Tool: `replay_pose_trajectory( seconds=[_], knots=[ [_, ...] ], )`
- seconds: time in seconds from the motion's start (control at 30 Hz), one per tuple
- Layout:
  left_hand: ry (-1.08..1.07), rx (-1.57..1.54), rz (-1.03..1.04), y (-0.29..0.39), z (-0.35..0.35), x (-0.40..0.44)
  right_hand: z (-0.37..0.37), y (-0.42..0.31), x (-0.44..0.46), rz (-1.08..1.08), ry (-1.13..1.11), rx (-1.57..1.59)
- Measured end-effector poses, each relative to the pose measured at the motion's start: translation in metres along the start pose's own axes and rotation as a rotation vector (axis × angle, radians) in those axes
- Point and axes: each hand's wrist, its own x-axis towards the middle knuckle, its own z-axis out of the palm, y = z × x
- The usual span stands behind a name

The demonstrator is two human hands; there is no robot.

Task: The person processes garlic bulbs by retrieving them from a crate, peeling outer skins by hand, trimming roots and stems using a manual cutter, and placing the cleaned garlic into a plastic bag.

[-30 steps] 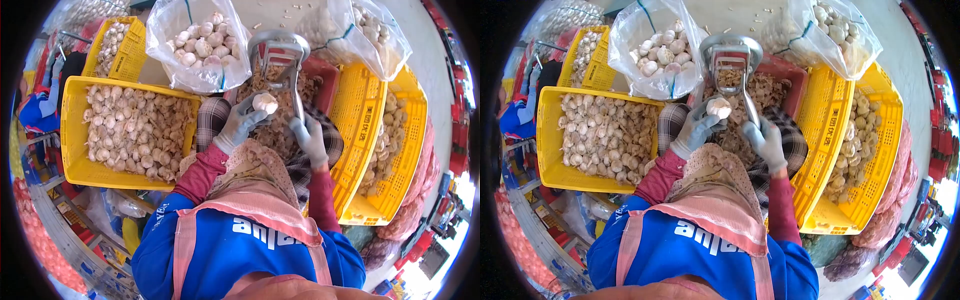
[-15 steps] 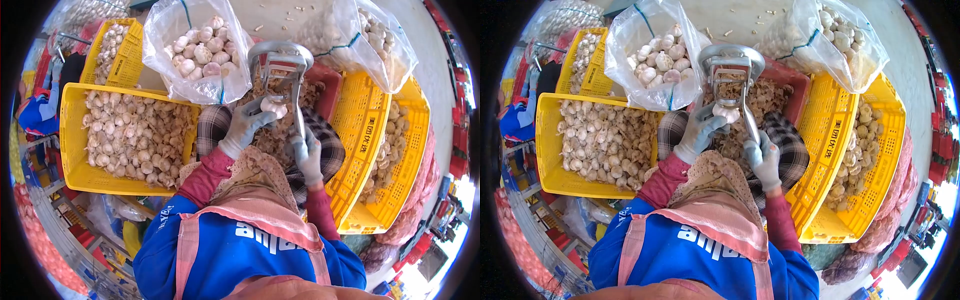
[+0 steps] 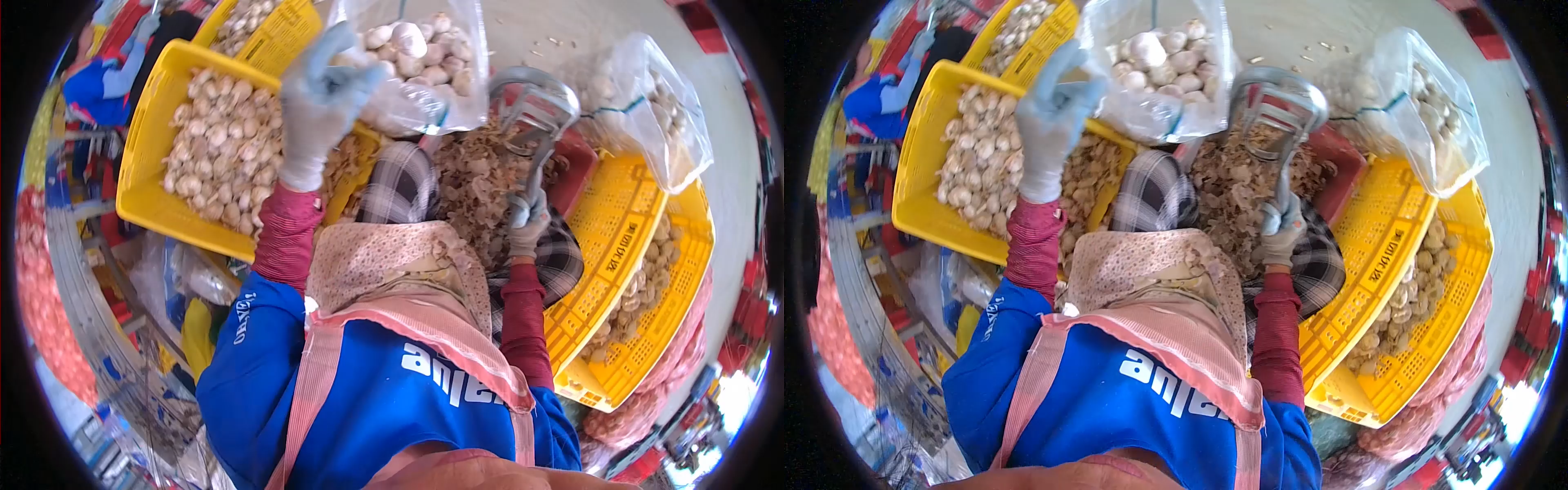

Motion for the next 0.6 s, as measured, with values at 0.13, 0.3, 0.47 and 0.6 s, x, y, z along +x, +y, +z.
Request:
replay_pose_trajectory(
  seconds=[0.13, 0.3, 0.47, 0.6],
  knots=[
    [0.323, -0.026, -0.538, -0.068, -0.087, -0.049, -0.003, 0.010, 0.000, -0.082, -0.005, -0.046],
    [-0.316, 0.978, -0.772, -0.157, -0.174, -0.158, 0.004, 0.014, 0.001, 0.060, 0.048, 0.254],
    [-0.593, 1.351, -0.865, -0.171, -0.171, -0.189, 0.003, 0.000, 0.003, 0.092, 0.019, 0.252],
    [-0.696, 1.388, -0.883, -0.156, -0.171, -0.181, 0.002, -0.006, 0.004, 0.075, 0.000, 0.235]
  ],
)
